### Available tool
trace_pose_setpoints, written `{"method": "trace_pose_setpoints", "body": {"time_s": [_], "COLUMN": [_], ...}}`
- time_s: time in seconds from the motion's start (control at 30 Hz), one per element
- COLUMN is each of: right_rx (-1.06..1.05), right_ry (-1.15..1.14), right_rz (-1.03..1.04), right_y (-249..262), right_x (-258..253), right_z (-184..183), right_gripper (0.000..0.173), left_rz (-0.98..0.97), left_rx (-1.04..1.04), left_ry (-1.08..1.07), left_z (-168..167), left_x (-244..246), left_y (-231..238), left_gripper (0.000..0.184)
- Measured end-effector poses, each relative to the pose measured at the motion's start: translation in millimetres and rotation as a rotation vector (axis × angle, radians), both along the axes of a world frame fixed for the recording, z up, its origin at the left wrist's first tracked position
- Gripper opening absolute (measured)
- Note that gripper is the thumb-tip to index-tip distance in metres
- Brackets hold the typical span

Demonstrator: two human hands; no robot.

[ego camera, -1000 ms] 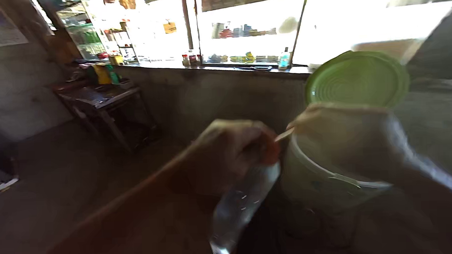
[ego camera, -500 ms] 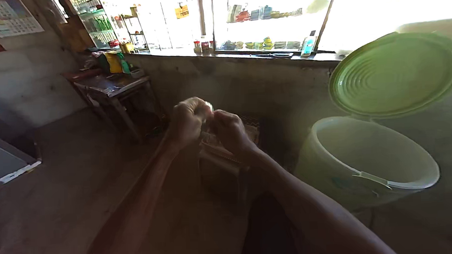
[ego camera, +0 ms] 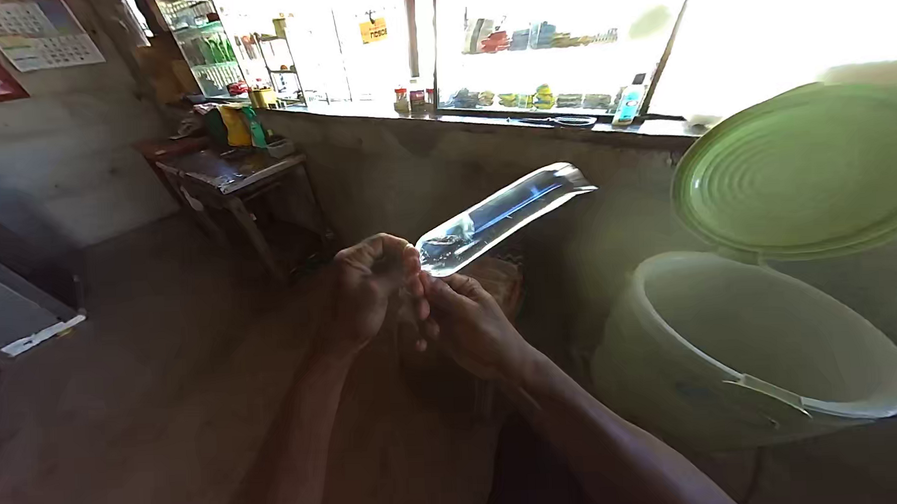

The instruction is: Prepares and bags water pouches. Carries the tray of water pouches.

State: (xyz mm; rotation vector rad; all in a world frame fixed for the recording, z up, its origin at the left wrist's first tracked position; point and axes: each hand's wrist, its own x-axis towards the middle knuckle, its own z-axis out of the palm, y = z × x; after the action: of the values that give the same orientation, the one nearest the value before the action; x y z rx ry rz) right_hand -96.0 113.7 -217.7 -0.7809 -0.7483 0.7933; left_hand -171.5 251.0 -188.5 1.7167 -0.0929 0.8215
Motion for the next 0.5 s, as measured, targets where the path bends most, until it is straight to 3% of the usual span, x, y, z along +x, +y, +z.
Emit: {"method": "trace_pose_setpoints", "body": {"time_s": [0.17,0.3,0.4,0.5], "right_rx": [-0.226,-0.257,-0.074,-0.026], "right_ry": [-0.370,-0.777,-1.057,-1.108], "right_rz": [-0.225,-0.139,-0.034,0.056], "right_y": [-8,-17,-45,-81], "right_x": [20,9,-15,-40], "right_z": [-25,-50,-46,-48], "right_gripper": [0.026,0.027,0.020,0.022], "left_rz": [0.175,0.208,0.117,-0.130], "left_rx": [0.192,0.203,0.182,0.048], "left_ry": [0.110,0.140,0.119,0.130], "left_z": [-42,-81,-92,-106], "left_x": [11,-26,-82,-116], "left_y": [4,2,-28,-64], "left_gripper": [0.004,0.005,0.010,0.011]}}
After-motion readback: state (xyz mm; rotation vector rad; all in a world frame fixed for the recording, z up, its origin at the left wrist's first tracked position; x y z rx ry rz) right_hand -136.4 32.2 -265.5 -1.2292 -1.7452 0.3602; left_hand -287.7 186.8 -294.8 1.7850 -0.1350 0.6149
